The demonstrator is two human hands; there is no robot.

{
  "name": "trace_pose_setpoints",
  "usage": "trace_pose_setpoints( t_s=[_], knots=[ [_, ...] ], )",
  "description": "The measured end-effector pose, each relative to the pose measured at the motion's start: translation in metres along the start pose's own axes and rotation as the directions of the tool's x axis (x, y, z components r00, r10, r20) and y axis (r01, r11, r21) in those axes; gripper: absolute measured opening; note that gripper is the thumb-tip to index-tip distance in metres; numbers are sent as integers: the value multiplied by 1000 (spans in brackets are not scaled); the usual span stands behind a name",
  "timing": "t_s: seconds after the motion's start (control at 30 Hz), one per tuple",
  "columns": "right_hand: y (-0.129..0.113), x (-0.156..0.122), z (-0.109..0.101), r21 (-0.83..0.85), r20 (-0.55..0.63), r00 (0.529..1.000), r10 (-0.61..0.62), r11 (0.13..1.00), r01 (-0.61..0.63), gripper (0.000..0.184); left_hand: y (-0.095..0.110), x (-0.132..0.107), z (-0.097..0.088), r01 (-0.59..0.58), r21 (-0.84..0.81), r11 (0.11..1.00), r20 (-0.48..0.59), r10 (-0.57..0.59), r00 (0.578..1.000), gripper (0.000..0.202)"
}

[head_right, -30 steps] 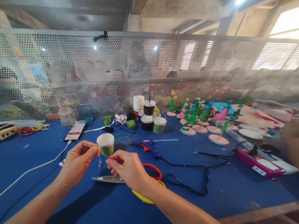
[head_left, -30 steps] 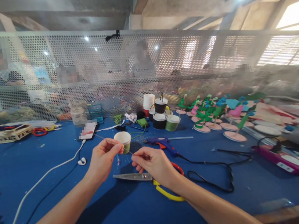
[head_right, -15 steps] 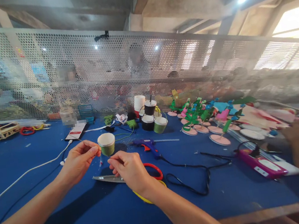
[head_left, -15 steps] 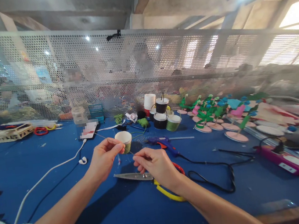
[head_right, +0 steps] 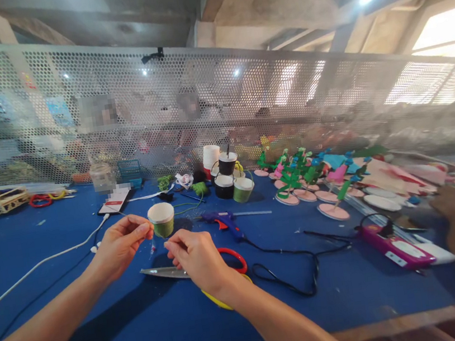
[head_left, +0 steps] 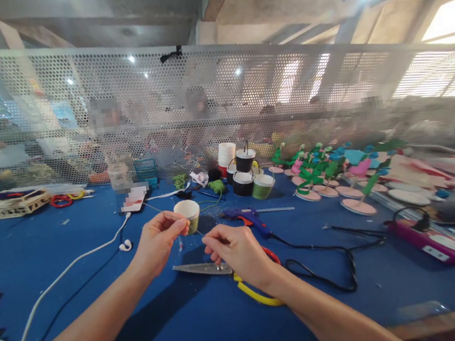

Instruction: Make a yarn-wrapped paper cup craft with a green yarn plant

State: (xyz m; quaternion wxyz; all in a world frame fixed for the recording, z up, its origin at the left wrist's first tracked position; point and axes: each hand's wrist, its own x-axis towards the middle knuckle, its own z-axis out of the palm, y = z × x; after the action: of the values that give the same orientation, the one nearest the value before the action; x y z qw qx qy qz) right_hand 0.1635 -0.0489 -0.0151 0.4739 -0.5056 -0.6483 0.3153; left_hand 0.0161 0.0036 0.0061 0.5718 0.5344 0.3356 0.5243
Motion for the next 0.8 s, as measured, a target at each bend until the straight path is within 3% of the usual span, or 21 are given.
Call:
trace_pose_setpoints(
  t_s=[0.1,0.17,0.2,0.27,0.33,0.4,0.43,0.5,0.57,0.63,0.7,0.8],
  knots=[
    [1,3,-4,-41,13,1000,4,999,-4,18,4,0,-4,65,291,954,116,-103,988,19],
    [1,6,-7,-79,11,1000,3,997,-2,17,9,-5,-4,37,560,828,229,-198,953,28],
    [1,7,-9,-113,14,1000,-6,994,8,17,13,-8,-2,-28,661,750,277,-210,938,30],
    [-1,8,-12,-205,51,998,-45,977,54,15,18,-15,1,-297,757,582,361,5,932,29],
    [-4,6,-13,-287,110,989,-95,950,123,15,19,-18,4,-578,729,366,533,226,816,21],
    [-9,5,-15,-328,160,978,-136,927,183,16,17,-18,4,-700,690,183,657,246,713,18],
    [-12,6,-16,-340,178,972,-152,918,206,16,15,-16,3,-707,695,134,680,196,706,17],
    [-17,14,-21,-355,219,962,-164,905,236,14,11,-12,0,-654,748,117,646,99,757,20],
    [-20,33,-29,-381,262,956,-132,896,228,15,9,-8,-2,-554,813,181,551,73,831,24],
    [-18,64,-37,-499,229,973,-28,855,142,27,9,-6,-3,-445,854,270,443,73,894,23],
    [-8,100,-42,-676,145,988,48,734,64,35,9,-5,-3,-363,870,333,376,26,926,23],
    [16,146,-34,-782,108,984,143,623,-5,26,7,-5,-3,-288,880,379,340,-77,937,24]
  ],
)
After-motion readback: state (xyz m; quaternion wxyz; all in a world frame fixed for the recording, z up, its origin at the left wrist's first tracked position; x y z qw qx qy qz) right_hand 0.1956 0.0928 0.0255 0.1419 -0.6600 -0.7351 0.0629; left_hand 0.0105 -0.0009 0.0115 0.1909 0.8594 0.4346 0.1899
